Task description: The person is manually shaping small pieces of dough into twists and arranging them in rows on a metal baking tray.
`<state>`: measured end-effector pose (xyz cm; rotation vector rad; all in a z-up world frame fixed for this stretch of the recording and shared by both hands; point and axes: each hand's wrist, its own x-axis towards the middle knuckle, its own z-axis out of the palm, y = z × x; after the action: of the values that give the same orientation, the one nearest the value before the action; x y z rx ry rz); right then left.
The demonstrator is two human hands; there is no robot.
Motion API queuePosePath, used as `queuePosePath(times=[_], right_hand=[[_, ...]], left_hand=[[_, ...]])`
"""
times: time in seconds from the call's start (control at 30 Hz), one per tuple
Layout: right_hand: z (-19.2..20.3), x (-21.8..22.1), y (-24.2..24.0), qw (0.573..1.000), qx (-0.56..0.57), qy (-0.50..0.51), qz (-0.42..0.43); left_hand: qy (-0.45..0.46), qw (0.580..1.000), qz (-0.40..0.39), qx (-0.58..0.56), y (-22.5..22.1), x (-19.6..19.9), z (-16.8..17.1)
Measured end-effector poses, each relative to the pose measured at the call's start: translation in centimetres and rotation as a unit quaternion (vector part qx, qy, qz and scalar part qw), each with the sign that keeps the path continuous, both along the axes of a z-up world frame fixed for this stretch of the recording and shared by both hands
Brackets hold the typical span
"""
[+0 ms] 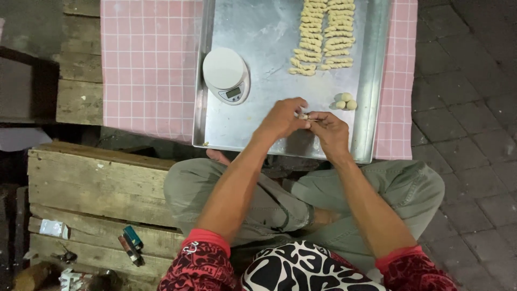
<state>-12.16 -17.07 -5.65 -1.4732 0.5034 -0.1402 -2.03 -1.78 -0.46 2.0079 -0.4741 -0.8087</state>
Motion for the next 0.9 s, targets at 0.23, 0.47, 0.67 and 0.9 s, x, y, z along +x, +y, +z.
queuePosePath(times=[0.23, 0.47, 0.67, 0.9], right_hand=[[1.0, -0.2, -0.2, 0.998, 0.062, -0.020, 0.002], [0.8, -0.1, -0.2, 1.000, 0.014, -0.022, -0.014], [0.9, -0.1, -0.4, 1.000, 0.007, -0.009, -0.016], [0.4, 0.2, -0.4, 1.000, 0.007, -0.009, -0.013]], left_hand=[[-0.025, 0.988, 0.147, 0.026, 1.6, 4.0, -2.3], [-0.139, 0.894, 0.411, 0.112, 8.1, 9.1, -3.3], [-0.189, 0.866, 0.447, 0.118, 10.3, 10.3, -7.1], [-0.216, 0.877, 0.407, 0.135, 8.1, 8.7, -4.3]])
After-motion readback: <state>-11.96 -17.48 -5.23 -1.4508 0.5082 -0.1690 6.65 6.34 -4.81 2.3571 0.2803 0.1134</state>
